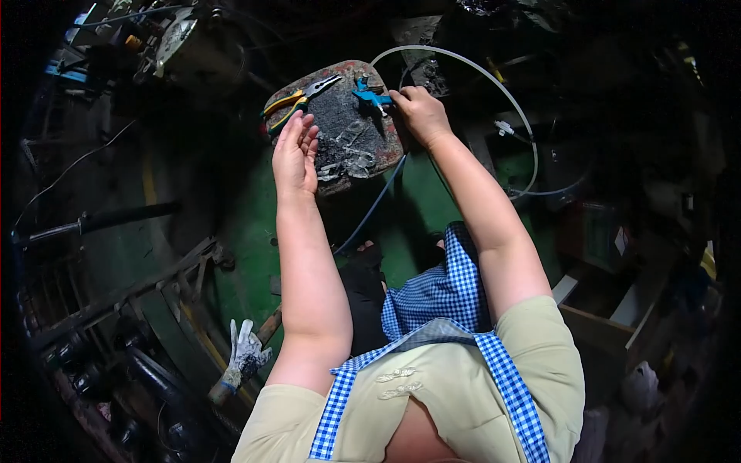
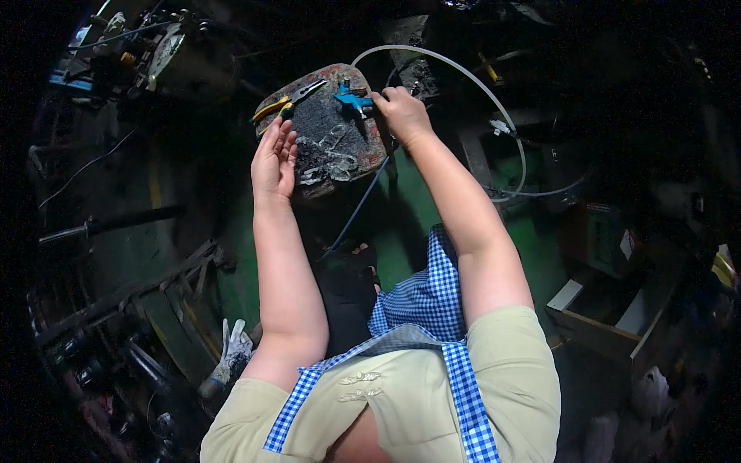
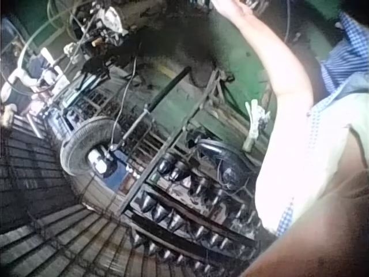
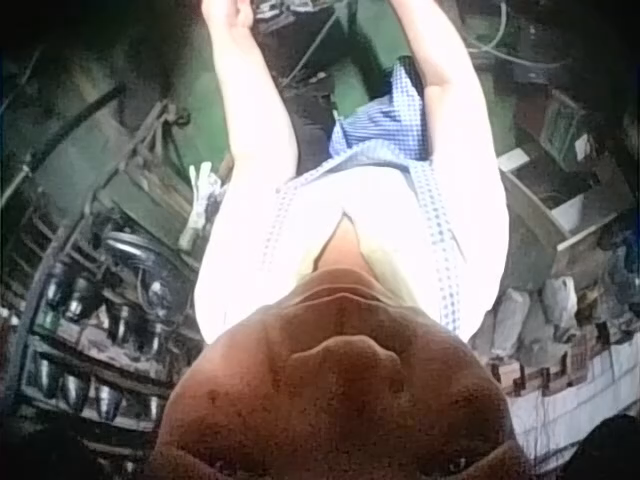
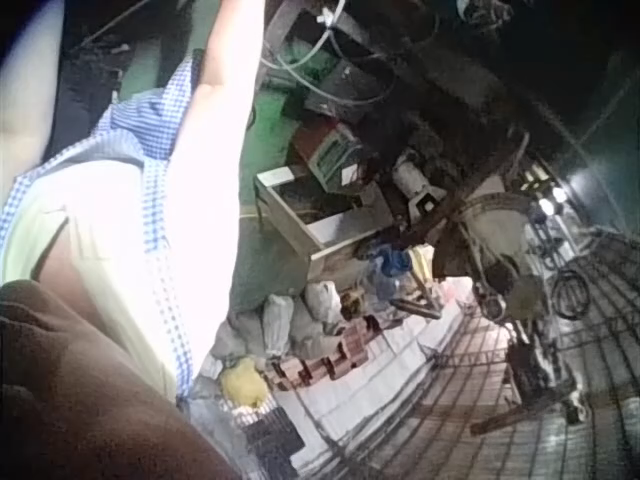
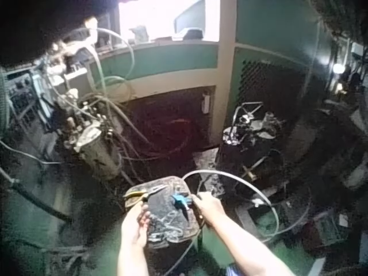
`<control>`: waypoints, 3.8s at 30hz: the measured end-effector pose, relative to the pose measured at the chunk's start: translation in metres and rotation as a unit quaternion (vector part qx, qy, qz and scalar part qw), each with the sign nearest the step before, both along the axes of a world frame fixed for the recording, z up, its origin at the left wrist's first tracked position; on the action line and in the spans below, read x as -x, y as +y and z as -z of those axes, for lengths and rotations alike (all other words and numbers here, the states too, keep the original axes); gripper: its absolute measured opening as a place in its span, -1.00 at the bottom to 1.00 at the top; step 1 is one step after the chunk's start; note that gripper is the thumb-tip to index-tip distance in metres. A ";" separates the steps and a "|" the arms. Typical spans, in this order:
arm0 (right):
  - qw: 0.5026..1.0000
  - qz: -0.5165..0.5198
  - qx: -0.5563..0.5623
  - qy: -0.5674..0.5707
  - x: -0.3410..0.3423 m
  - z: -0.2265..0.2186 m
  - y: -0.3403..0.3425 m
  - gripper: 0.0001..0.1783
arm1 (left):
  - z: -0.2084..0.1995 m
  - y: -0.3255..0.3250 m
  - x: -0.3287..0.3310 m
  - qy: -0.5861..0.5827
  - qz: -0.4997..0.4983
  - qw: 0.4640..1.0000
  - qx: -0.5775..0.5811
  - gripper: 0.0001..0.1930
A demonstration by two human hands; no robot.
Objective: Assembling and finishing shoes using a spray gun and various hand tools.
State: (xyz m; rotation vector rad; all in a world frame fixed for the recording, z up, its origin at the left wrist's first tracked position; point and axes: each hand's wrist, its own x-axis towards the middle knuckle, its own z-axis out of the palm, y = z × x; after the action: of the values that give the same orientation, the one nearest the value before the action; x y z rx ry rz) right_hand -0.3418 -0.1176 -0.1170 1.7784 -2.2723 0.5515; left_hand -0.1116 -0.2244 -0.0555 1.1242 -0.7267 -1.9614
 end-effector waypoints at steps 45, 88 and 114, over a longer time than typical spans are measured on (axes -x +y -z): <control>0.998 0.042 -0.024 -0.041 -0.014 -0.010 -0.010 -0.70 | 0.050 0.011 -0.101 -0.291 0.039 0.935 0.199 -0.69; 0.983 -0.046 0.165 -0.068 -0.096 -0.144 0.113 -0.55 | -0.084 0.102 0.009 0.064 0.188 0.973 0.118 -0.75; 0.897 -0.002 0.432 -0.096 0.010 -0.461 0.241 -0.74 | -0.324 0.125 0.107 0.275 0.298 0.870 0.281 -0.60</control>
State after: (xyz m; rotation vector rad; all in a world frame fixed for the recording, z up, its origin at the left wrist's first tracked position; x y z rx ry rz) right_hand -0.3519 0.1230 0.3441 1.2889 -1.6585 1.4988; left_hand -0.2189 -0.0990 0.2689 -0.0501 -1.3025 -2.1752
